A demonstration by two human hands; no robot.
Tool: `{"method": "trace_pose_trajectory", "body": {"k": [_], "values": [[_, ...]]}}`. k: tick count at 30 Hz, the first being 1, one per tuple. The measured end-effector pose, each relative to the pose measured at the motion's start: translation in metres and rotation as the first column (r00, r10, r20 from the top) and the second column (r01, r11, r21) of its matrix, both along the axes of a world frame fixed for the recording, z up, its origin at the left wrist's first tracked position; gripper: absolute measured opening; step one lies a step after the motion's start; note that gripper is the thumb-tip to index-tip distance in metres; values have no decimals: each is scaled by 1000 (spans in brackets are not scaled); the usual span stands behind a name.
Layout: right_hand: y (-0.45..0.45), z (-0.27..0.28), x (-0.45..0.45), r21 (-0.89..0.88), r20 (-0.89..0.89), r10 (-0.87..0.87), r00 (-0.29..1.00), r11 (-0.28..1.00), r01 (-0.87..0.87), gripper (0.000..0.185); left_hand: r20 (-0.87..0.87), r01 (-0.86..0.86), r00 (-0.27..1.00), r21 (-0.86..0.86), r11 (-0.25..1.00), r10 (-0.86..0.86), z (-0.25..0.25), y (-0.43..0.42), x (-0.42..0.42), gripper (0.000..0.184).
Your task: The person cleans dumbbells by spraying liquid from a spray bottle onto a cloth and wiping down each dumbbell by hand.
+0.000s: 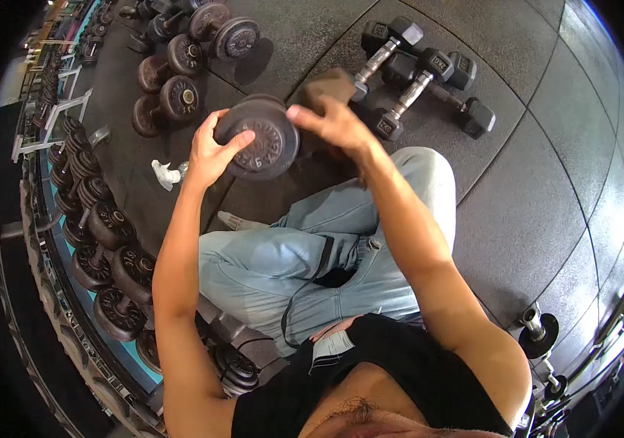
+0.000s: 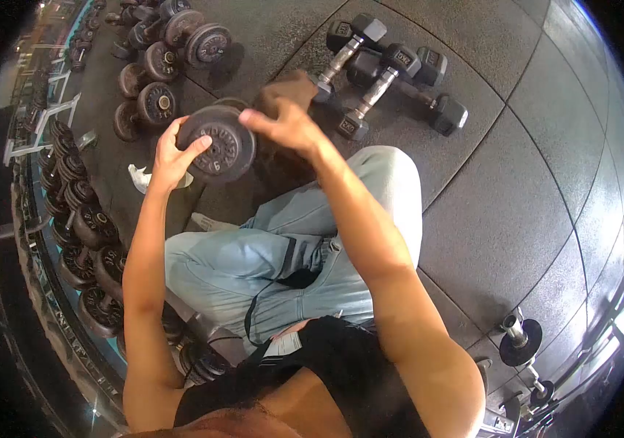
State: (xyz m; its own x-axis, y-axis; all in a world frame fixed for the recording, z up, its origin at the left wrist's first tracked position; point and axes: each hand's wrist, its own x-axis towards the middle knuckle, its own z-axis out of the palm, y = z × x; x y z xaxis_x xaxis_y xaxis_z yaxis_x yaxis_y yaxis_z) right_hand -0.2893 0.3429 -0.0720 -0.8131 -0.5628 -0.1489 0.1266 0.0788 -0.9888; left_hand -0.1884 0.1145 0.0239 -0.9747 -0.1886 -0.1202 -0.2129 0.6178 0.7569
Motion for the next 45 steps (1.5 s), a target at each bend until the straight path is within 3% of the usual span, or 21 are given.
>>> {"method": "trace_pose_trajectory", "body": {"k": [1,3,5,6,7,9,13,15,16,17,18,20,22,23,25,26,28,33,37,43,45], "values": [[-18,-17,13,136,-44,7,999,991,-1,86,41,-72,997,72,995,69,1,1,-5,49],[-29,-11,22,-213,115,115,987,973,-88,80,22,-68,998,50,996,67,-9,-8,-7,43],[-29,-11,19,-253,140,172,975,958,-133,78,20,-160,987,246,956,160,-18,-21,-9,50],[-28,-11,16,-297,166,226,960,940,-170,76,107,-161,986,774,612,125,-15,-20,-7,65],[-25,-11,19,-240,166,247,955,949,-204,75,253,-327,943,829,454,216,-19,-30,-4,74],[-27,-9,22,-136,54,263,963,958,-254,75,540,-601,798,746,287,268,-26,-23,1,65],[-21,-13,21,97,-93,350,932,935,-341,80,594,-626,780,735,261,197,-98,-43,28,57],[-6,12,2,348,-80,568,819,786,-511,76,282,-280,959,954,106,-5,-130,-55,28,41],[5,3,-6,309,-203,537,819,828,-467,70,273,-271,962,957,105,-7,-142,-57,30,41],[23,13,-21,291,-156,475,866,860,-420,69,273,-270,962,955,124,-5,-151,-56,32,41],[38,37,-33,304,-25,302,953,911,-280,66,275,-271,961,952,145,-6,-160,-54,35,40],[63,58,-47,123,-9,-179,984,976,178,60,284,-277,959,943,187,-12,-174,-48,43,38],[80,48,-63,-50,25,-514,857,856,515,48,302,-292,953,930,223,-8,-185,-40,52,36],[82,49,-65,-198,204,-608,767,742,641,47,308,-301,951,924,238,5,-189,-34,56,36],[86,43,-72,-228,209,-741,639,598,768,44,324,-319,946,906,277,29,-192,-21,59,34],[90,35,-76,-251,220,-761,611,561,789,42,327,-322,944,904,282,28,-163,-5,47,34],[96,31,-79,-238,243,-790,563,514,824,40,634,-622,771,728,288,60,-74,40,13,25],[102,33,-86,-279,276,-831,484,412,867,34,653,-646,751,695,316,97,-102,67,5,28],[108,25,-95,-273,279,-847,453,382,883,34,576,-576,806,712,402,136,-115,70,-34,32],[112,17,-101,-159,215,-863,457,431,888,44,447,-215,892,539,815,-60,-107,54,-146,32],[113,8,-102,-207,198,-859,472,434,877,44,515,-129,853,359,924,-81,-99,55,-194,34]]}}
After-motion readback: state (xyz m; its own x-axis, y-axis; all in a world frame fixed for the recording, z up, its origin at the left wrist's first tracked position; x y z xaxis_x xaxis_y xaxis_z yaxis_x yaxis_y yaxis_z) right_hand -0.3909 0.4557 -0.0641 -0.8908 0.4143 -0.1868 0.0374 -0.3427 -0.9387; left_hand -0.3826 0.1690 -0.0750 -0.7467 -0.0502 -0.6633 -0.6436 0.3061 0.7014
